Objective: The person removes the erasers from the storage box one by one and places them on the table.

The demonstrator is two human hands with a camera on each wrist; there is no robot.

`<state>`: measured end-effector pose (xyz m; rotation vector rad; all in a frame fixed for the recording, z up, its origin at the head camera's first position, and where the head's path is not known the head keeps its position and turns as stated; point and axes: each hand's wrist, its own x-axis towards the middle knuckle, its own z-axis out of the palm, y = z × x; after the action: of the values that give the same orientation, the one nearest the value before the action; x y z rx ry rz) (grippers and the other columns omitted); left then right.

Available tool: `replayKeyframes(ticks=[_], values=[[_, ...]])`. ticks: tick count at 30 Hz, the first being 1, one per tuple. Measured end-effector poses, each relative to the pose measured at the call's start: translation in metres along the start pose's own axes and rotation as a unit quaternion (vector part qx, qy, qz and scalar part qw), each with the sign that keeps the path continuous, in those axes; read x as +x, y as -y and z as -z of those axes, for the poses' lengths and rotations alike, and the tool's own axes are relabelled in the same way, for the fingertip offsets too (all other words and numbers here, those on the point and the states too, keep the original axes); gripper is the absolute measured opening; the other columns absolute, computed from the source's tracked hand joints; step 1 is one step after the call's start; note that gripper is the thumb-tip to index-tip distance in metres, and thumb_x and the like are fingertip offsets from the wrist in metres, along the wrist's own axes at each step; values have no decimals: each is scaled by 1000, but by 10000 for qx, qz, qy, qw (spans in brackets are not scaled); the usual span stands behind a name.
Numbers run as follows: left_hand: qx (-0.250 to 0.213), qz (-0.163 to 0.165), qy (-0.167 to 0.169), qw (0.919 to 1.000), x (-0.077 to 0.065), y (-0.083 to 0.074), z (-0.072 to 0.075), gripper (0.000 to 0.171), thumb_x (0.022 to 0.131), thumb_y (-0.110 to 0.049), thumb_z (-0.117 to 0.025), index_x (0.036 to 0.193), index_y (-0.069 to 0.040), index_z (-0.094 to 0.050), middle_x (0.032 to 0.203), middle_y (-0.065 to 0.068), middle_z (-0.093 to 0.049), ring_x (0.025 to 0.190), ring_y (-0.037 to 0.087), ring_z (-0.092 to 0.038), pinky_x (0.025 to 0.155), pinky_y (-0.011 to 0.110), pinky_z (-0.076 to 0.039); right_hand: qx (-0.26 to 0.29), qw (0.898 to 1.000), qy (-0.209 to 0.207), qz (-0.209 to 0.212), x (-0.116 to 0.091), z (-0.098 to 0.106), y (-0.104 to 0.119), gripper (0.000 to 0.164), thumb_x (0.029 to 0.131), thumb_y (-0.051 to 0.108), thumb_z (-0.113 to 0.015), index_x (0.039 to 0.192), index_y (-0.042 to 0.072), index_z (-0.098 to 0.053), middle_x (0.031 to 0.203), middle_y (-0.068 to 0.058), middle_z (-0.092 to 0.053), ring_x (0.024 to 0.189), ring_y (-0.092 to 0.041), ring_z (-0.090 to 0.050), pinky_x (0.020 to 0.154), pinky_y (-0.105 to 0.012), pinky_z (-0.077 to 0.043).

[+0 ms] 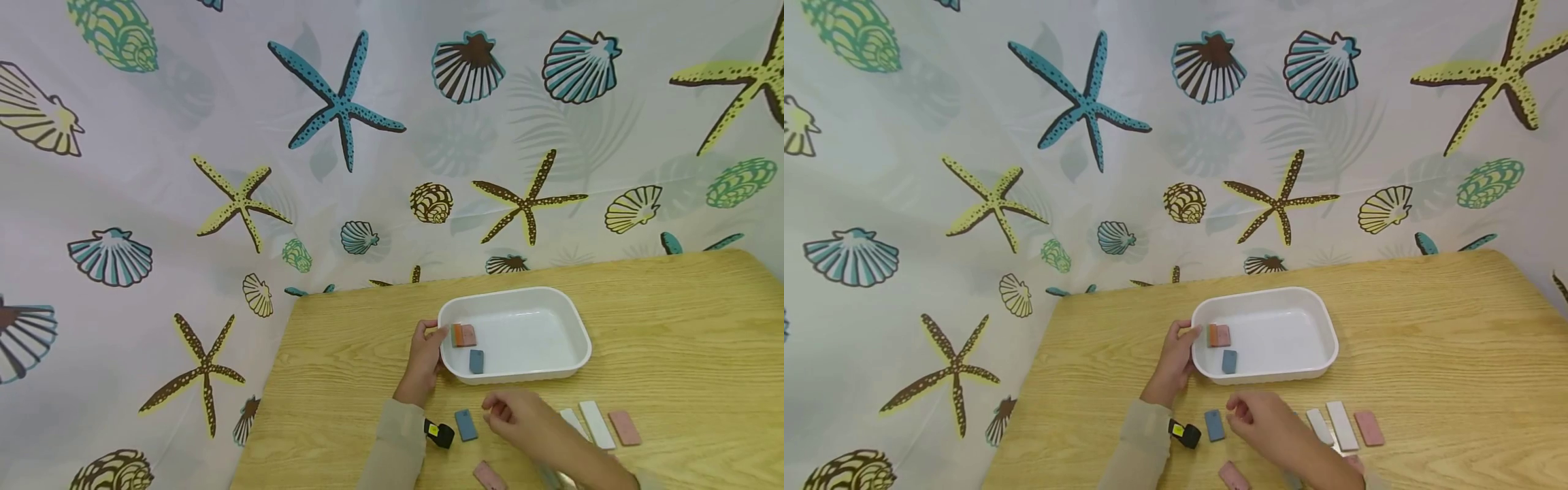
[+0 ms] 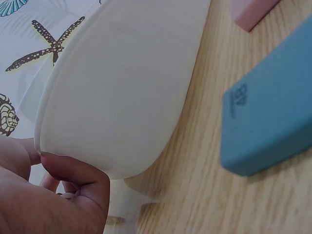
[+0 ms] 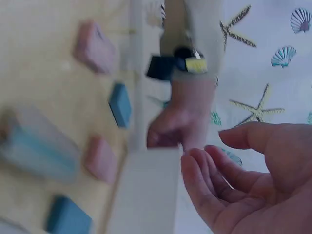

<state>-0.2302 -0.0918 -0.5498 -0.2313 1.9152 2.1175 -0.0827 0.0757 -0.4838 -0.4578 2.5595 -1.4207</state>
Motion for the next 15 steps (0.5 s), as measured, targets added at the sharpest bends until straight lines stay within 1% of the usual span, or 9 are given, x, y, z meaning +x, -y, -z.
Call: replayKeyframes(ticks=[4,8,11,13,15], values=[[38,12,-18,10000,0,1,0,31,92,-26,-59,118,-12,-50,106,17,-58,77,28,-64,52,31,-50,-445,9967,-670,-111,21,25,8,8,88,12,-60,94,6,-62,79,4,-58,72,-7,-54,63,-24,-48],[13,-6,-26,10000,0,1,1,30,92,-27,-58,118,-13,-50,105,17,-58,76,26,-64,52,32,-51,-1078,9878,-1114,-122,46,38,3,5,85,8,-61,88,4,-62,76,1,-58,70,-11,-54,63,-29,-47],[8,-29,-26,10000,0,1,0,28,92,-27,-58,116,-14,-51,105,17,-58,75,26,-64,53,32,-51,-1402,9827,-1153,-367,61,38,-8,5,83,9,-61,85,4,-60,75,-1,-56,68,-14,-51,62,-32,-44],[22,-31,-29,10000,0,1,0,28,92,-27,-58,115,-14,-51,105,17,-58,76,27,-64,53,33,-51,-1480,9821,-992,-620,70,34,-15,8,83,11,-62,86,4,-59,73,-2,-53,65,-15,-49,59,-32,-42],[28,-30,-41,10000,0,0,0,28,92,-27,-58,115,-14,-51,105,17,-58,78,28,-64,54,33,-51,-1460,9825,-742,-887,77,29,-21,13,84,13,-62,90,2,-58,71,-2,-52,63,-16,-47,56,-31,-40]])
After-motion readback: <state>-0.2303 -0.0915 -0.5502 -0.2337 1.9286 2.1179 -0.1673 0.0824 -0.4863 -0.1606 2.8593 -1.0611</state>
